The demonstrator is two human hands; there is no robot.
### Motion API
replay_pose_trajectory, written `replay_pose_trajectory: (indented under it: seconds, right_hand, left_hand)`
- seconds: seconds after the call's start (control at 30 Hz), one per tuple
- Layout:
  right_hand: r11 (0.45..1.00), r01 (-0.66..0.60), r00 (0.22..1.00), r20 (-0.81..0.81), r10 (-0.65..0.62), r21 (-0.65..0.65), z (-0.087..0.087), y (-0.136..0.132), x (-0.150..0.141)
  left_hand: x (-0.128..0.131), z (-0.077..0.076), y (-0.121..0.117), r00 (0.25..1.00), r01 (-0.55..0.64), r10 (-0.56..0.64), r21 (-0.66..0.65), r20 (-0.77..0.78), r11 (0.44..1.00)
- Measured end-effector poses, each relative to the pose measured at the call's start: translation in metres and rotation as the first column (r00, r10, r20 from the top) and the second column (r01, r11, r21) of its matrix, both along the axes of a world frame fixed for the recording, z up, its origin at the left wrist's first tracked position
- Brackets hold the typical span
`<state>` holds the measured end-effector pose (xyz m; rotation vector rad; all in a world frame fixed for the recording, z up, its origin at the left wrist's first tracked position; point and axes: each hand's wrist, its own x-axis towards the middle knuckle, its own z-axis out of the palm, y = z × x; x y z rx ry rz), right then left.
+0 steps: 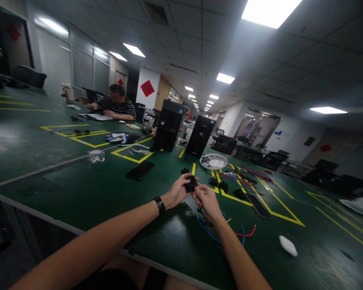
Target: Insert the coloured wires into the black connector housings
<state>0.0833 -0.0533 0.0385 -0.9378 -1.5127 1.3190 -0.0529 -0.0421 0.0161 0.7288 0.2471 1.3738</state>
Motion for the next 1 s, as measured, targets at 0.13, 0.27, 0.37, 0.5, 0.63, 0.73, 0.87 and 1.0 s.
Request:
replay_pose_trajectory:
  seconds: [0.13,0.27,0.37,0.5,0.63,0.73,0.87,1.0]
  right_hand:
    - [1.000,0.017,0.999,0.030,-0.017,-0.008,0.000,-0.001,0.000]
    - [0.999,0.052,0.994,0.094,-0.051,-0.010,0.000,-0.001,0.001]
    - [0.997,0.083,0.982,0.168,-0.083,0.007,-0.002,-0.001,0.003]
    - [0.991,0.099,0.948,0.293,-0.121,0.089,-0.004,0.003,0.007]
    - [0.962,0.080,0.880,0.435,-0.191,0.261,-0.003,0.006,0.008]
    - [0.918,0.045,0.834,0.492,-0.251,0.393,0.002,0.002,0.001]
    - [0.865,0.040,0.791,0.513,-0.333,0.500,0.016,-0.007,-0.001]
    - [0.795,0.173,0.667,0.524,-0.529,0.582,0.027,0.001,0.030]
  left_hand:
    - [0.000,0.005,-0.004,1.000,-0.011,0.011,0.000,-0.016,1.000]
    - [-0.001,0.007,-0.009,0.991,-0.050,0.060,0.088,-0.122,0.995]
    - [0.000,0.007,-0.013,0.965,-0.074,0.112,0.165,-0.238,0.984]
    - [-0.004,0.009,-0.015,0.893,-0.140,0.245,0.283,-0.379,0.949]
    - [-0.010,0.015,-0.014,0.724,-0.280,0.501,0.462,-0.474,0.842]
    - [-0.011,0.017,-0.011,0.645,-0.352,0.597,0.508,-0.478,0.786]
    - [-0.022,0.012,0.011,0.637,-0.614,0.667,0.268,-0.387,0.742]
    - [-0.068,0.003,0.046,0.524,-0.813,0.695,-0.044,-0.492,0.581]
